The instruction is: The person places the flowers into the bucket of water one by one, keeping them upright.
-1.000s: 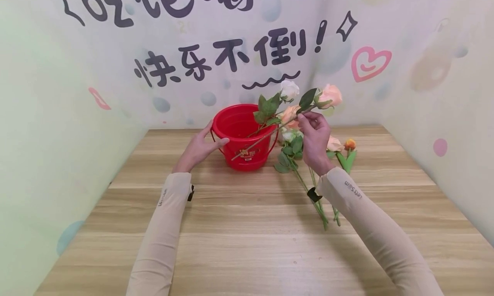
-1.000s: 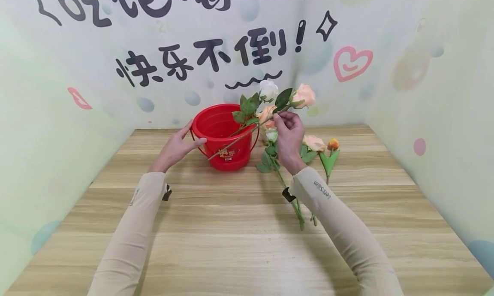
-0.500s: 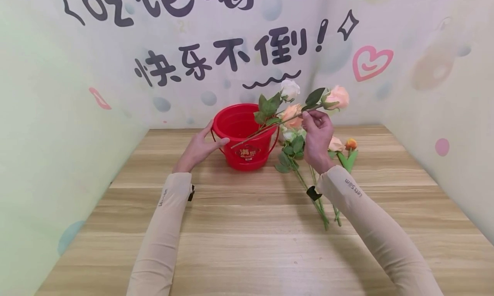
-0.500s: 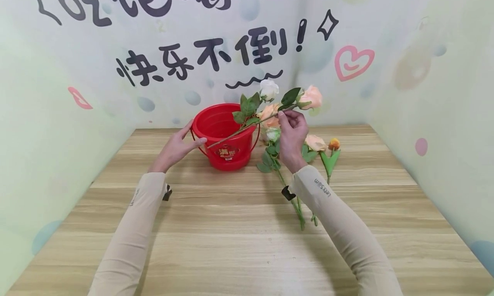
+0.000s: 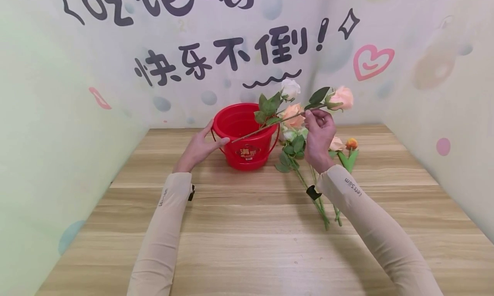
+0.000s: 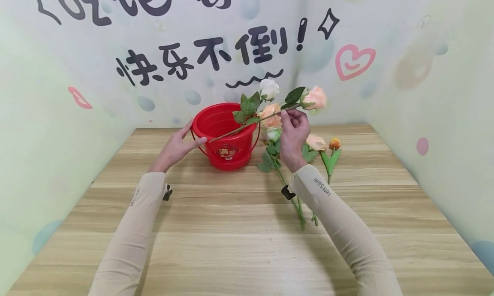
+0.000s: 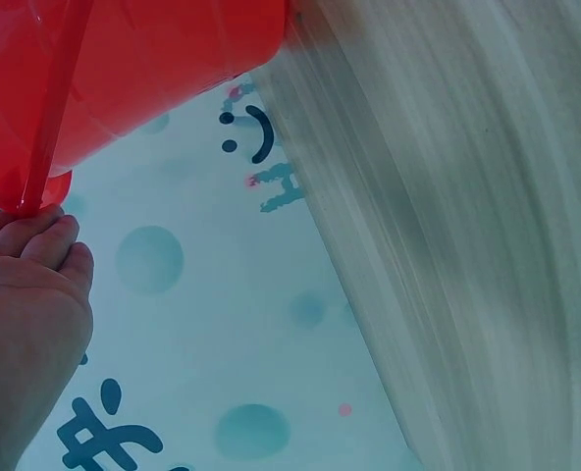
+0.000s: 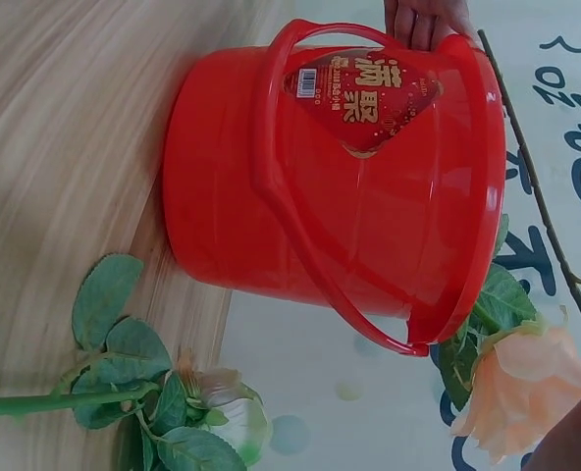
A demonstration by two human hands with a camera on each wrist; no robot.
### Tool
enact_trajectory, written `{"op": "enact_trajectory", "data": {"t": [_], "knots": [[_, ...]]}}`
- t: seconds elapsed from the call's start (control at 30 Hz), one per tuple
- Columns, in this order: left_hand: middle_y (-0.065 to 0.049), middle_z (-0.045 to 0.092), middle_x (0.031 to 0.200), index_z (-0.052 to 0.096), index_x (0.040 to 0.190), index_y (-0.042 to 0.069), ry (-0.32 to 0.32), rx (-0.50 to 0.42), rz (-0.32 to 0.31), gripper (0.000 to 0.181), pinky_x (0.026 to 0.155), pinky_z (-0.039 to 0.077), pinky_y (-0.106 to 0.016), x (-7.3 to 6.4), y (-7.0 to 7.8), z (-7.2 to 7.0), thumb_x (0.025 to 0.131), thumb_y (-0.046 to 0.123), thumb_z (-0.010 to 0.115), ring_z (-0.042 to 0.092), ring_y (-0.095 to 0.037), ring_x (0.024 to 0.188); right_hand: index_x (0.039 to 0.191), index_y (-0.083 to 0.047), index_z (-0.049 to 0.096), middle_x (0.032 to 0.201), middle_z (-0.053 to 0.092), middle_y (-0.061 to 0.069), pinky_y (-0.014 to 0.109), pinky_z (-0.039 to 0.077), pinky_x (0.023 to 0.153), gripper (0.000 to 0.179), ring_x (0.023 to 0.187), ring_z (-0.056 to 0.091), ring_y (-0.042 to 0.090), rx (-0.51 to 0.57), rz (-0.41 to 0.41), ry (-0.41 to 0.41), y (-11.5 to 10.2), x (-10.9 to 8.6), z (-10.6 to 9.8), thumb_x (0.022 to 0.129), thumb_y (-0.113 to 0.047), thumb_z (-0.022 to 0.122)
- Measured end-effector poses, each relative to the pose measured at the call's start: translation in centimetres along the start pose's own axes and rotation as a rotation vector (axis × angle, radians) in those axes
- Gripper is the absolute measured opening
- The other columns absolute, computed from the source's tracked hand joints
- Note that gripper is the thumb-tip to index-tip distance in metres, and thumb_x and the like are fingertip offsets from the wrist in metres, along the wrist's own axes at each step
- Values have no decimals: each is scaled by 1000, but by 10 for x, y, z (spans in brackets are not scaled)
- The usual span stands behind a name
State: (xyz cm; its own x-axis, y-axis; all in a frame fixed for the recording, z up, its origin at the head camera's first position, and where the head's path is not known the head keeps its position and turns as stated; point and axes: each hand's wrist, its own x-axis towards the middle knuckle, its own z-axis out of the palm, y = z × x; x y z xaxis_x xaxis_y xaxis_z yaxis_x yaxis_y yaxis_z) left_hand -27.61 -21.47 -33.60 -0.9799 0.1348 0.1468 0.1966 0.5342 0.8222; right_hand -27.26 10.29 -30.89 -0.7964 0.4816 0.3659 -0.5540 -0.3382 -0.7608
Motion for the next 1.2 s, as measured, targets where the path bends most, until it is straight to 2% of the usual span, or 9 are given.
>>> {"op": "enact_trajectory", "data": {"t": [0.23,0.47,0.83,1.2], "knots": [[-7,35,165,22,167,22,-2,3,-4,106,107,47,-57,0,0,-1,85,63,76,33,-32,148,95,-7,61,86,71,5,23,49,73,12,80,66,15,28,-19,25,0,0,1,98,3,67],[-6,35,165,22,167,22,-3,-5,-1,104,108,45,-57,-1,1,0,86,62,75,33,-31,149,95,-8,62,88,72,6,23,49,72,14,80,64,16,37,-58,40,2,1,0,97,4,68],[-6,36,164,23,166,24,-2,-4,3,103,107,47,-57,-2,2,-1,86,62,76,34,-31,147,98,-10,63,89,69,5,26,49,78,11,83,63,14,-45,-115,-45,8,-2,-4,98,1,68],[-6,36,165,23,166,23,-1,-3,11,103,108,46,-57,-2,1,-1,86,62,75,34,-31,148,99,-10,64,88,71,-3,25,46,70,8,82,63,13,-148,-203,-96,8,-9,-6,98,-3,69]]}}
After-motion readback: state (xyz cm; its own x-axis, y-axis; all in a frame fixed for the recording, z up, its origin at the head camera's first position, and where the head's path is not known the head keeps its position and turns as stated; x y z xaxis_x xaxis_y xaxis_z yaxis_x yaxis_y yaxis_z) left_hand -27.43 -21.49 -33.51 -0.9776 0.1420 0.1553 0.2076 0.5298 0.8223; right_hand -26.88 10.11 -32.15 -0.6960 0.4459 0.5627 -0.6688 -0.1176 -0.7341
